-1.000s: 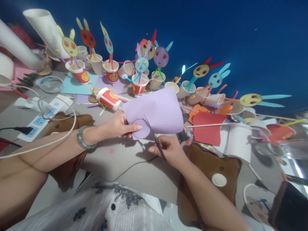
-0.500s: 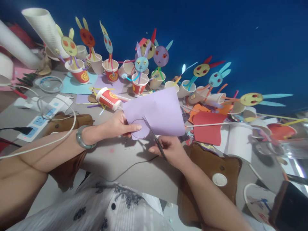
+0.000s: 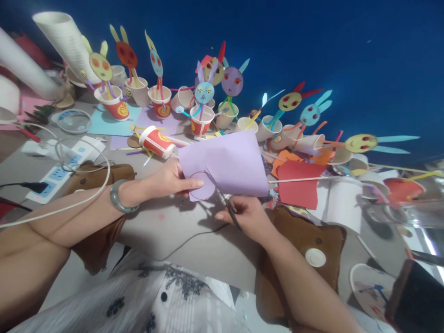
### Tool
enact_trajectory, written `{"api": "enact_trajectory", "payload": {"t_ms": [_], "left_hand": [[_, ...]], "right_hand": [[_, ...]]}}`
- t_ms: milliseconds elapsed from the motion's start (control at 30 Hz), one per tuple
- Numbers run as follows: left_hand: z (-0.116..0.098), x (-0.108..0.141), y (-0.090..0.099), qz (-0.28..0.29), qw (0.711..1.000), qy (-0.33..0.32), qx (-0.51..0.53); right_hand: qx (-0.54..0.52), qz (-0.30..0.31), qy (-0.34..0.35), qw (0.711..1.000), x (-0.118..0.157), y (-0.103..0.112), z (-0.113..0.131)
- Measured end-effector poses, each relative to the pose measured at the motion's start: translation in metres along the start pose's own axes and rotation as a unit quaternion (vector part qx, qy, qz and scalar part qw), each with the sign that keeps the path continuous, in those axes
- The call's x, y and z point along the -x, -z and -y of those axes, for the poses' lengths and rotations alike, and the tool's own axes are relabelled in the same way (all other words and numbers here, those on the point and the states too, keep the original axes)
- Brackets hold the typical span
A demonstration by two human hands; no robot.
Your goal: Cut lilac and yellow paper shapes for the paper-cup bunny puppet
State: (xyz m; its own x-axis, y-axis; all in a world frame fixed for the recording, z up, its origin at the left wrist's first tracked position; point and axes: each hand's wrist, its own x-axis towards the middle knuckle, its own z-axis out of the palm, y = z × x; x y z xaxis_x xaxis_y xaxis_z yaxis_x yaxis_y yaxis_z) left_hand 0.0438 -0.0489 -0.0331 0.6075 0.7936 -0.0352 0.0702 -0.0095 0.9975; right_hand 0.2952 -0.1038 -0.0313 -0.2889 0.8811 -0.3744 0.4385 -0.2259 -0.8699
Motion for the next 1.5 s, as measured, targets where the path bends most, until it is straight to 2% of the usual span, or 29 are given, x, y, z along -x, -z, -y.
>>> {"api": "enact_trajectory", "payload": {"t_ms": [300, 900, 1233, 1500], "left_hand": [[0.001, -0.001, 0.001, -0.012, 1.0, 0.001, 0.007], [0.0, -0.002, 0.002, -0.015, 0.999, -0.011, -0.046], [-0.005, -0.002, 0.002, -0.012, 0.999, -0.013, -0.037], [-0.008, -0.001, 0.003, -0.014, 0.999, -0.017, -0.044]], "right_hand": [[0.012, -0.008, -0.001, 1.0, -0.001, 0.002, -0.003], [0.016, 0.013, 0.019, 1.0, -0.004, 0.003, -0.011], [0.019, 0.004, 0.004, 1.0, -0.002, 0.003, 0.0], [0.007, 0.018, -0.004, 1.0, -0.001, 0.005, -0.003]]}}
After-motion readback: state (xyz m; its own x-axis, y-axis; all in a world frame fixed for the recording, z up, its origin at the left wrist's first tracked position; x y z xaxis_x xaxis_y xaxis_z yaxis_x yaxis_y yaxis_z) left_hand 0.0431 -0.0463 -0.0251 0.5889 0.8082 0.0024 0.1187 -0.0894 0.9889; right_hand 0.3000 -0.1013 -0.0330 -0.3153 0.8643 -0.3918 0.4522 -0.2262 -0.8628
